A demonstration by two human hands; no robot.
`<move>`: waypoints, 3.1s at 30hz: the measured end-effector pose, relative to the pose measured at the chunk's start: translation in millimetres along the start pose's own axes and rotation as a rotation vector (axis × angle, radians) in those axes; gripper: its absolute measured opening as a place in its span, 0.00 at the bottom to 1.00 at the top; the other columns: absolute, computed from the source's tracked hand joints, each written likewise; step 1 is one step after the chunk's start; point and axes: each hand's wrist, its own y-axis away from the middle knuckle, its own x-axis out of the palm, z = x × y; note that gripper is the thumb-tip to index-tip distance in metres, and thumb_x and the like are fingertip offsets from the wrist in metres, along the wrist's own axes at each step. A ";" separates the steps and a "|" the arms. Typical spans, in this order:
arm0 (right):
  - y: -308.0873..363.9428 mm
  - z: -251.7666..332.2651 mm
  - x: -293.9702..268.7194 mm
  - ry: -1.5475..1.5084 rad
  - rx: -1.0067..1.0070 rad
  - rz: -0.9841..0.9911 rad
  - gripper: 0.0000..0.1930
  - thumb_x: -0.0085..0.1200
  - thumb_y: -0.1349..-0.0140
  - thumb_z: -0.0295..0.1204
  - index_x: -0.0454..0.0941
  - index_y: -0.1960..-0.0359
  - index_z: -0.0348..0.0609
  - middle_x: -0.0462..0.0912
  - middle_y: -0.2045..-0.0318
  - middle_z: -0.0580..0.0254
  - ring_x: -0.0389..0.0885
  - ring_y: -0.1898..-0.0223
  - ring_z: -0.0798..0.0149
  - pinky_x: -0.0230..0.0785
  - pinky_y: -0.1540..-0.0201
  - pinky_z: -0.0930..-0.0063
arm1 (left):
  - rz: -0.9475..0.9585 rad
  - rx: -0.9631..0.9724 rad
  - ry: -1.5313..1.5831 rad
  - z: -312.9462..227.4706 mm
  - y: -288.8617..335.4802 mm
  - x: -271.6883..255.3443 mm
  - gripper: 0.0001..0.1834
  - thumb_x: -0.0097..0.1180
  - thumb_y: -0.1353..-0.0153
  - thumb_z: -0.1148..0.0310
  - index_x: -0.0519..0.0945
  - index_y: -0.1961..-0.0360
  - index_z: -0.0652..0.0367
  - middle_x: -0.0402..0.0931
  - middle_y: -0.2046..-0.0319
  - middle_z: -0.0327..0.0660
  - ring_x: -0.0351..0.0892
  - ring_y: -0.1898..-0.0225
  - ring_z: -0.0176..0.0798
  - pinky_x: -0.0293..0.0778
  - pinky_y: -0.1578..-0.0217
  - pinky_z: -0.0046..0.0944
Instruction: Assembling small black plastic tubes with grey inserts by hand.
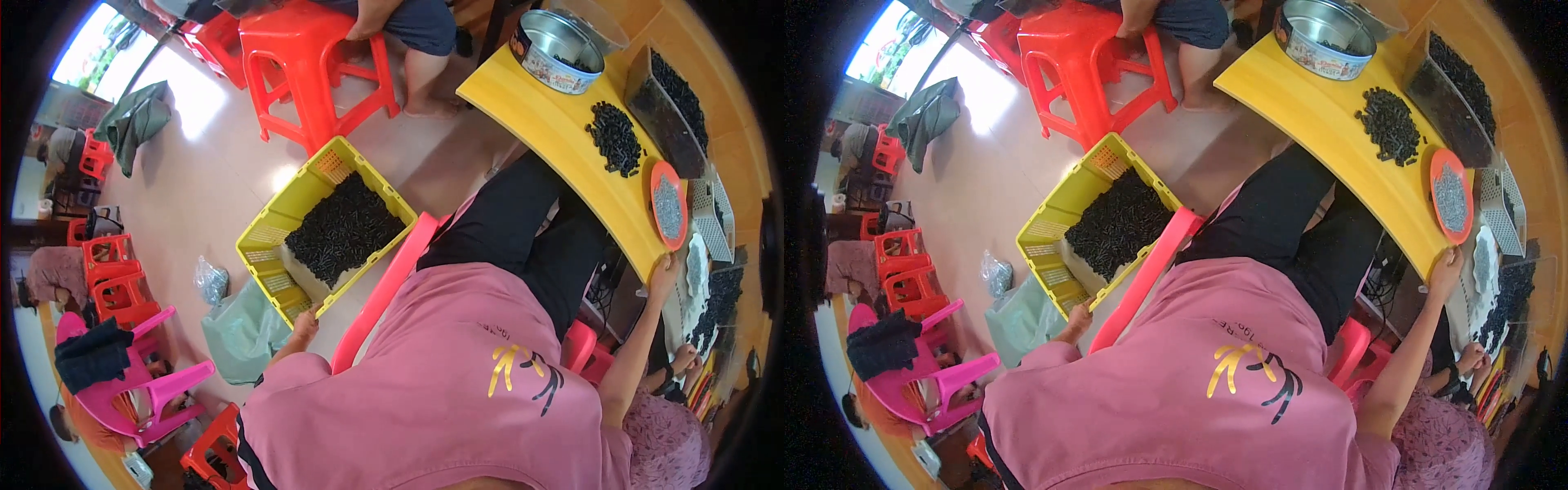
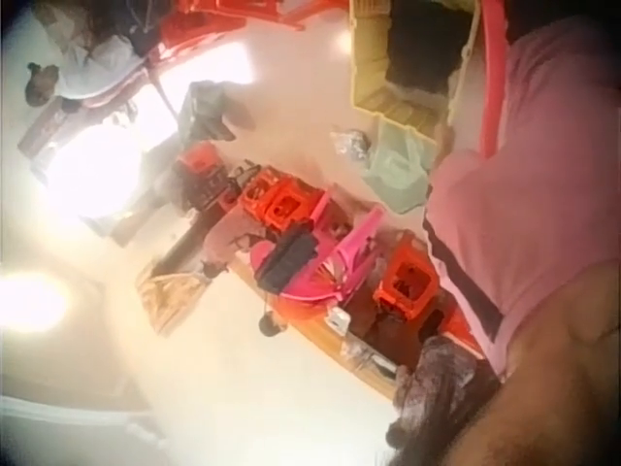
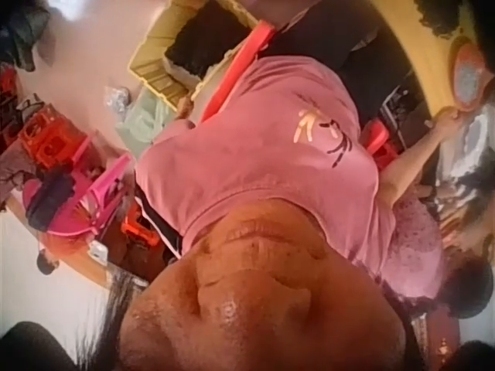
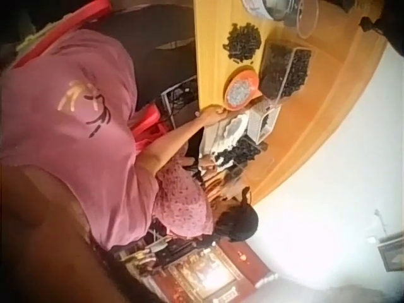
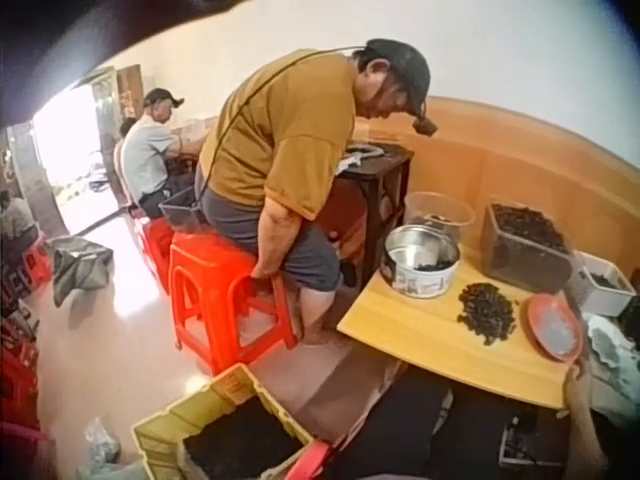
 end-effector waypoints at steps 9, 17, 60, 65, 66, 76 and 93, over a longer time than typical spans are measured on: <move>6.4 16.7 -2.8 0.002 0.006 -0.004 0.23 0.40 0.33 0.41 0.67 0.43 0.39 0.74 0.46 0.45 0.71 0.44 0.47 0.63 0.44 0.62 | -0.033 -0.104 -0.137 29.9 30.5 -0.3 0.28 0.41 0.47 0.77 0.77 0.47 0.41 0.79 0.68 0.57 0.79 0.64 0.58 0.74 0.59 0.53; 6.8 8.6 1.6 -0.009 -0.020 -0.016 0.23 0.41 0.33 0.41 0.67 0.44 0.36 0.73 0.46 0.44 0.70 0.43 0.47 0.62 0.43 0.63 | 0.331 0.345 0.058 18.5 17.6 -48.3 0.30 0.49 0.53 0.77 0.72 0.44 0.52 0.79 0.56 0.46 0.79 0.55 0.45 0.74 0.53 0.39; 0.7 6.7 -14.3 0.066 -0.009 0.019 0.24 0.40 0.33 0.42 0.67 0.43 0.36 0.73 0.47 0.44 0.72 0.45 0.48 0.62 0.43 0.63 | -0.591 -0.377 0.590 127.2 -141.1 -103.3 0.24 0.56 0.53 0.73 0.68 0.53 0.67 0.76 0.73 0.51 0.79 0.74 0.42 0.75 0.75 0.40; -7.3 4.2 -12.7 0.066 -0.055 0.014 0.24 0.40 0.34 0.41 0.68 0.44 0.35 0.74 0.48 0.44 0.72 0.46 0.48 0.62 0.43 0.63 | -0.615 -0.386 0.572 128.3 -127.1 -116.3 0.31 0.60 0.54 0.70 0.64 0.48 0.67 0.77 0.68 0.53 0.81 0.72 0.43 0.77 0.74 0.39; -9.4 -1.7 -14.3 0.035 -0.059 0.000 0.24 0.41 0.34 0.40 0.68 0.44 0.35 0.74 0.48 0.44 0.72 0.46 0.48 0.62 0.43 0.63 | -0.620 -0.407 0.585 130.1 -132.1 -112.9 0.31 0.59 0.53 0.70 0.64 0.48 0.67 0.77 0.67 0.54 0.81 0.71 0.44 0.77 0.71 0.41; -6.7 -7.5 -8.4 0.039 -0.095 0.014 0.23 0.41 0.34 0.38 0.68 0.44 0.33 0.73 0.46 0.45 0.70 0.44 0.50 0.60 0.41 0.65 | -0.743 0.368 0.205 -184.9 -143.0 -102.8 0.25 0.61 0.47 0.64 0.73 0.50 0.63 0.74 0.54 0.50 0.71 0.51 0.53 0.67 0.49 0.46; 12.8 6.0 -18.1 0.055 -0.041 0.014 0.25 0.41 0.31 0.42 0.66 0.44 0.30 0.73 0.48 0.41 0.71 0.46 0.50 0.59 0.42 0.64 | 0.015 -0.232 0.702 -342.7 -295.2 -80.1 0.32 0.52 0.49 0.73 0.59 0.41 0.47 0.75 0.57 0.51 0.80 0.62 0.53 0.82 0.71 0.49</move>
